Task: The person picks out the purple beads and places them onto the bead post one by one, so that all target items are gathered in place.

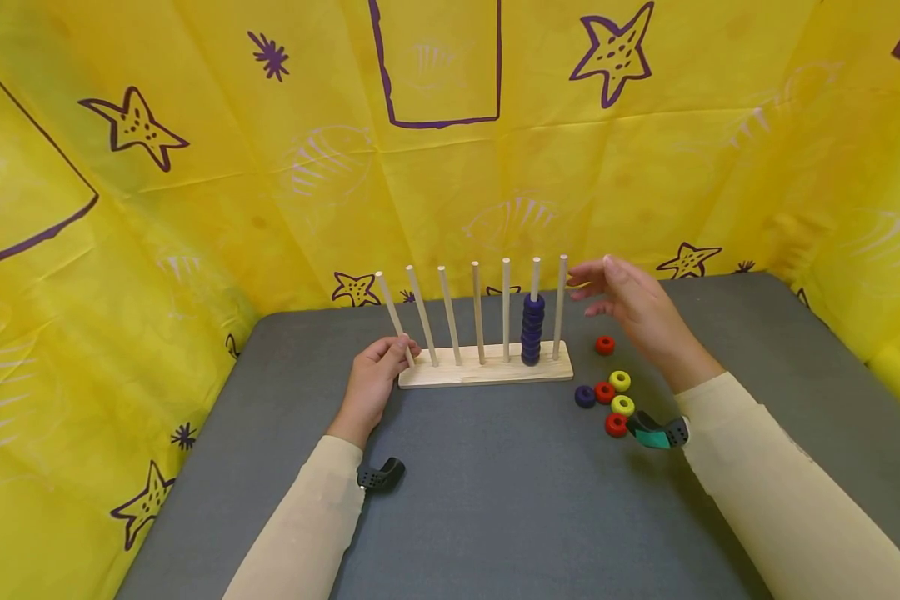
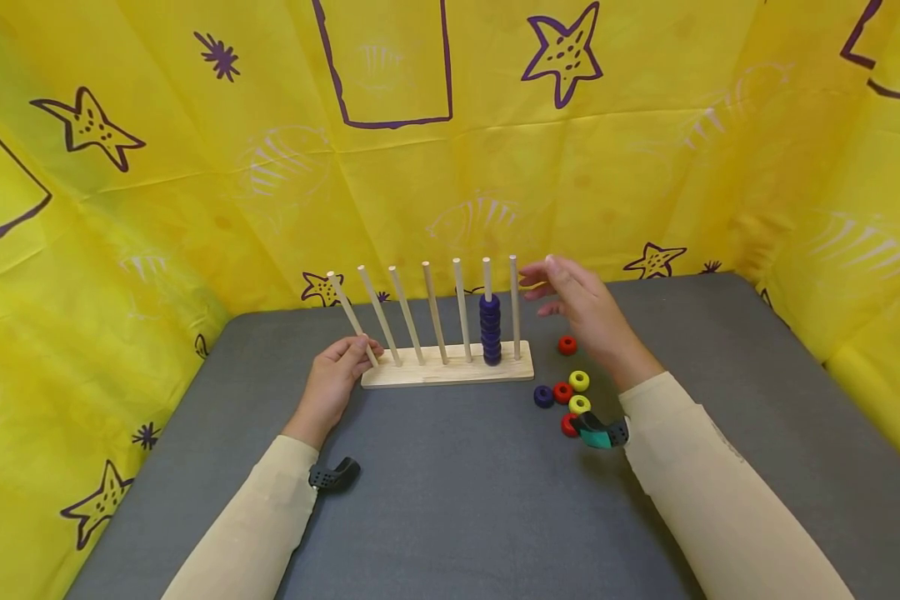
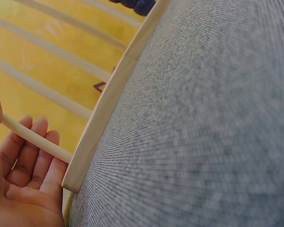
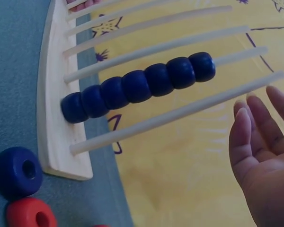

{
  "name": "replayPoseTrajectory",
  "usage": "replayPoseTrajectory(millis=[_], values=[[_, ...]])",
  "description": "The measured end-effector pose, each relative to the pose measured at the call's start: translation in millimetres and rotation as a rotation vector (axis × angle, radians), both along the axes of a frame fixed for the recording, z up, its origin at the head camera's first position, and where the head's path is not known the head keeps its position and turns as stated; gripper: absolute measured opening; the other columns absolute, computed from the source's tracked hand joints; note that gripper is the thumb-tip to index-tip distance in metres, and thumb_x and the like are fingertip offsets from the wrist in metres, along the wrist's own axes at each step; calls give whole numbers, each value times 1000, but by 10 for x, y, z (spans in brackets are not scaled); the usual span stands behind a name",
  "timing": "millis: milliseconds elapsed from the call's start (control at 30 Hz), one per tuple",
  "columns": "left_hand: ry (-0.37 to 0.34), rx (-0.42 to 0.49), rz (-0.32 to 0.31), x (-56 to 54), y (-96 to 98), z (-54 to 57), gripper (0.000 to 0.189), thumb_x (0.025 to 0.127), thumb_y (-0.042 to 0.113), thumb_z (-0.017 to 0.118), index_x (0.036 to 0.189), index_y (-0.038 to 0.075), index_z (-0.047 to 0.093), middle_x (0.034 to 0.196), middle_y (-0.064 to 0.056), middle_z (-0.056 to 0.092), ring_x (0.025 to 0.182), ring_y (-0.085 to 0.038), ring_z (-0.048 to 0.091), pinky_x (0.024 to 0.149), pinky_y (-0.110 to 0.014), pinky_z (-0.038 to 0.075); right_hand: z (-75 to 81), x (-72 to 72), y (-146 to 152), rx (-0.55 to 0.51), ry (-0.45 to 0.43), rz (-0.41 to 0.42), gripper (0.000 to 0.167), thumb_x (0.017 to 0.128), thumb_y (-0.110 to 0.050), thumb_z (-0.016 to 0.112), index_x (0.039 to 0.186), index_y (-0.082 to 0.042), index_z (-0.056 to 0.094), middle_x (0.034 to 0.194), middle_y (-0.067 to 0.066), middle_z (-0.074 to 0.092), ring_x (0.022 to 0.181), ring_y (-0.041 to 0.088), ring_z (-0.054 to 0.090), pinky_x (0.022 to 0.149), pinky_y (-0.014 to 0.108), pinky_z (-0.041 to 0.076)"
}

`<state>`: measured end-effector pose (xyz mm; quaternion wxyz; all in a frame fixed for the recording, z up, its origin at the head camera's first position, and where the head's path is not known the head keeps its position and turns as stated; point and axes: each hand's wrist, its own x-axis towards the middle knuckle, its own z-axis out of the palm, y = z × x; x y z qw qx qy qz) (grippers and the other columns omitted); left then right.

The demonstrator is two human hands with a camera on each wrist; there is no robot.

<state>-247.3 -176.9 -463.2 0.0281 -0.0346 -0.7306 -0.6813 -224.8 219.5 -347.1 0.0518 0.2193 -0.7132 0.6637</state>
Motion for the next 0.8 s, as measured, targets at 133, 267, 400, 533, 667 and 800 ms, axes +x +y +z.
replayPoseTrajectory(millis=[133,267,400,533,667,800], values=[[2,-2,-1,-1,-2,6,41,112,35,67,119,-5,73,118,-23,73,120,-29,68,107,-39,55,-84,32,46,-20,7,17,57,121,-38,38,135,12,62,125,13,70,110,31,64,86,31,57],[4,-9,-2,-4,0,-2,42,112,36,67,119,-5,74,119,-23,73,121,-29,68,108,-38,54,-174,68,93,-30,-5,38,50,121,-36,38,134,3,66,126,11,71,111,31,64,87,31,57],[-1,-16,-3,0,7,-2,42,112,36,65,120,-5,73,120,-23,73,122,-30,68,109,-39,54,-248,109,125,-7,-28,38,44,121,-34,37,132,-7,69,126,8,71,111,30,65,87,31,57],[-6,-17,-2,-1,3,2,42,112,37,66,120,-4,73,120,-23,73,122,-30,67,109,-40,53,-306,161,146,53,-60,14,44,121,-36,37,132,-7,68,125,5,71,112,29,65,88,33,57],[-9,-16,-1,1,2,8,43,112,38,66,120,-4,73,120,-23,73,123,-30,67,110,-41,53,-376,198,172,97,-87,2,45,121,-34,38,134,0,65,125,5,71,114,30,65,90,35,57],[-9,-16,1,5,2,14,44,112,38,67,119,-4,74,119,-23,73,123,-29,67,110,-41,53,-459,223,213,156,-94,-15,47,121,-28,39,136,11,61,127,16,70,114,30,67,91,31,57]])
